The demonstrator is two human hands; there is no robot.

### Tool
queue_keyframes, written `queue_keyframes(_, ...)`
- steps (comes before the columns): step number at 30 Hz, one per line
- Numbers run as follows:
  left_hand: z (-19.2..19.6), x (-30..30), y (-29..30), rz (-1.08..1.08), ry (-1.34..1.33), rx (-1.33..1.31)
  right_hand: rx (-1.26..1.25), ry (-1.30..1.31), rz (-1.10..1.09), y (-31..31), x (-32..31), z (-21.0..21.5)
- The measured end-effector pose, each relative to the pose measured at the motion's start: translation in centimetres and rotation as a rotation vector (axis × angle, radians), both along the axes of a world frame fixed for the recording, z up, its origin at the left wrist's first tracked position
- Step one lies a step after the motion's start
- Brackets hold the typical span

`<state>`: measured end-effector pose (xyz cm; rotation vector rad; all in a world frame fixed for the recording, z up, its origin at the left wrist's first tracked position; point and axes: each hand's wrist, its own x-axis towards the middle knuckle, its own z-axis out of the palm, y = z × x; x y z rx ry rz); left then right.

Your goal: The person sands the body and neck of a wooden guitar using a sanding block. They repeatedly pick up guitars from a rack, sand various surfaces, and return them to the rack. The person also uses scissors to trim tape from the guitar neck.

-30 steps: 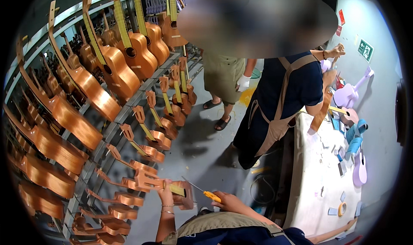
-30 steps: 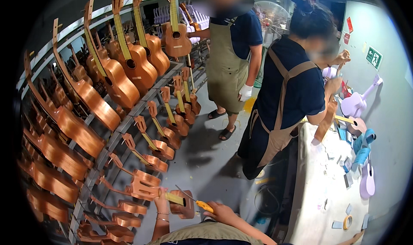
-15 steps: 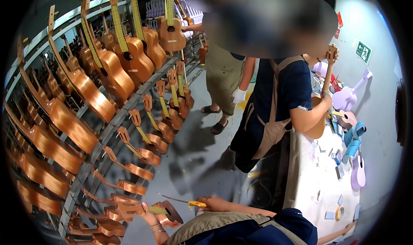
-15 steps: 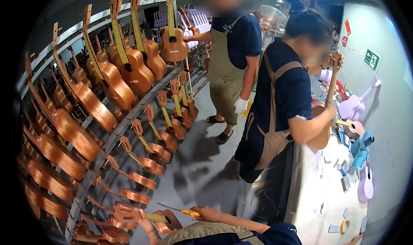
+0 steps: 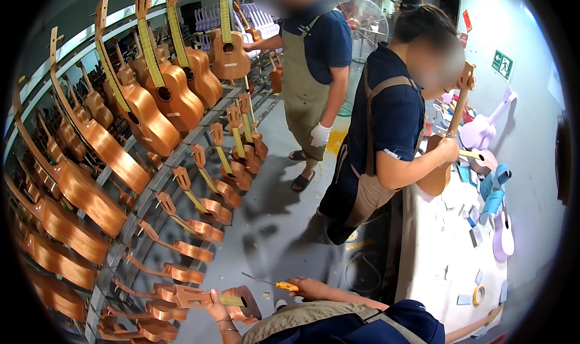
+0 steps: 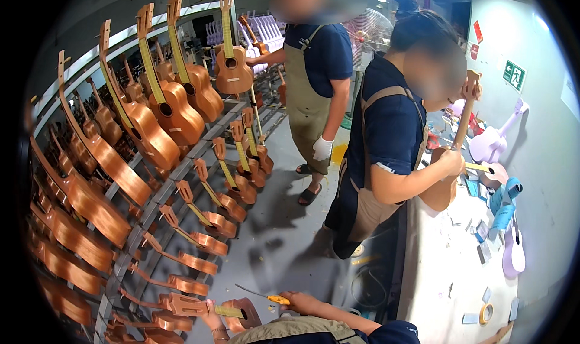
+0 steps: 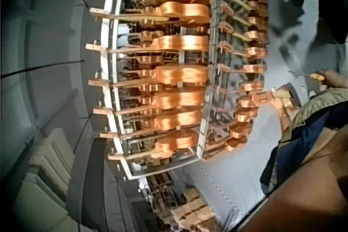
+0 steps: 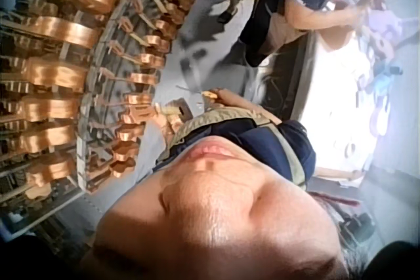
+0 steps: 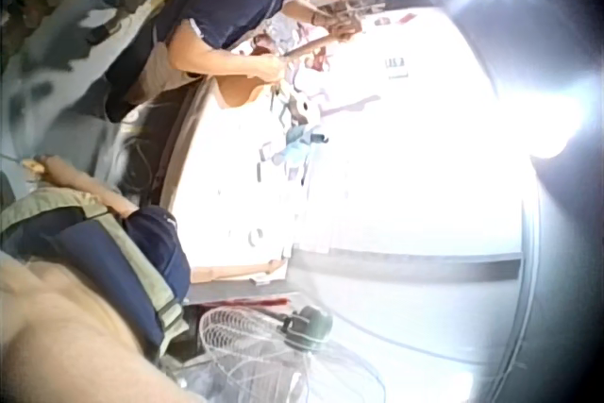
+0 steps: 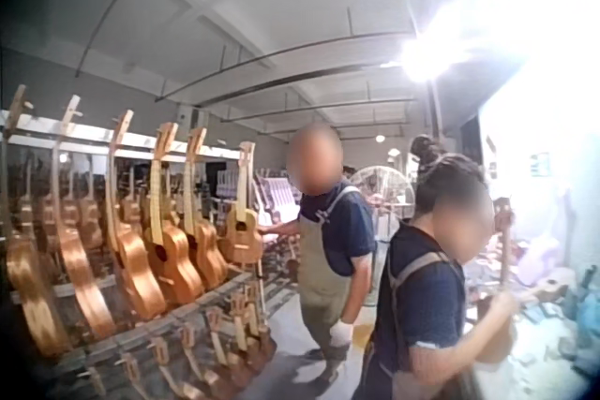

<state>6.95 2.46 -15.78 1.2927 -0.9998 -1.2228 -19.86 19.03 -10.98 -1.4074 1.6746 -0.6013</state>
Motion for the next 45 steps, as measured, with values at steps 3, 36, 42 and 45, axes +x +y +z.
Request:
queue_keyframes(3,-0.2,-0.2,-0.4,-0.002,0.001,0.045,0.024,0.044,0.008,0.0,0.1,0.5)
queue_keyframes(36,-2.2,-0.7,1.2,-0.063,0.055,-0.033,-0.041,0.111,-0.067,3.1,0.8,-1.9)
queue_keyframes(42,-3.4,-1.0,-0.4,-0.027,-0.006,-0.054,-0.035,0.101,0.090,-0.7,1.7,2.4)
queue_keyframes(45,-2.8,-0.6,-1.0,-0.113,-0.224,-0.029,-0.218,-0.051,0.129,-3.0,2.9,9.4)
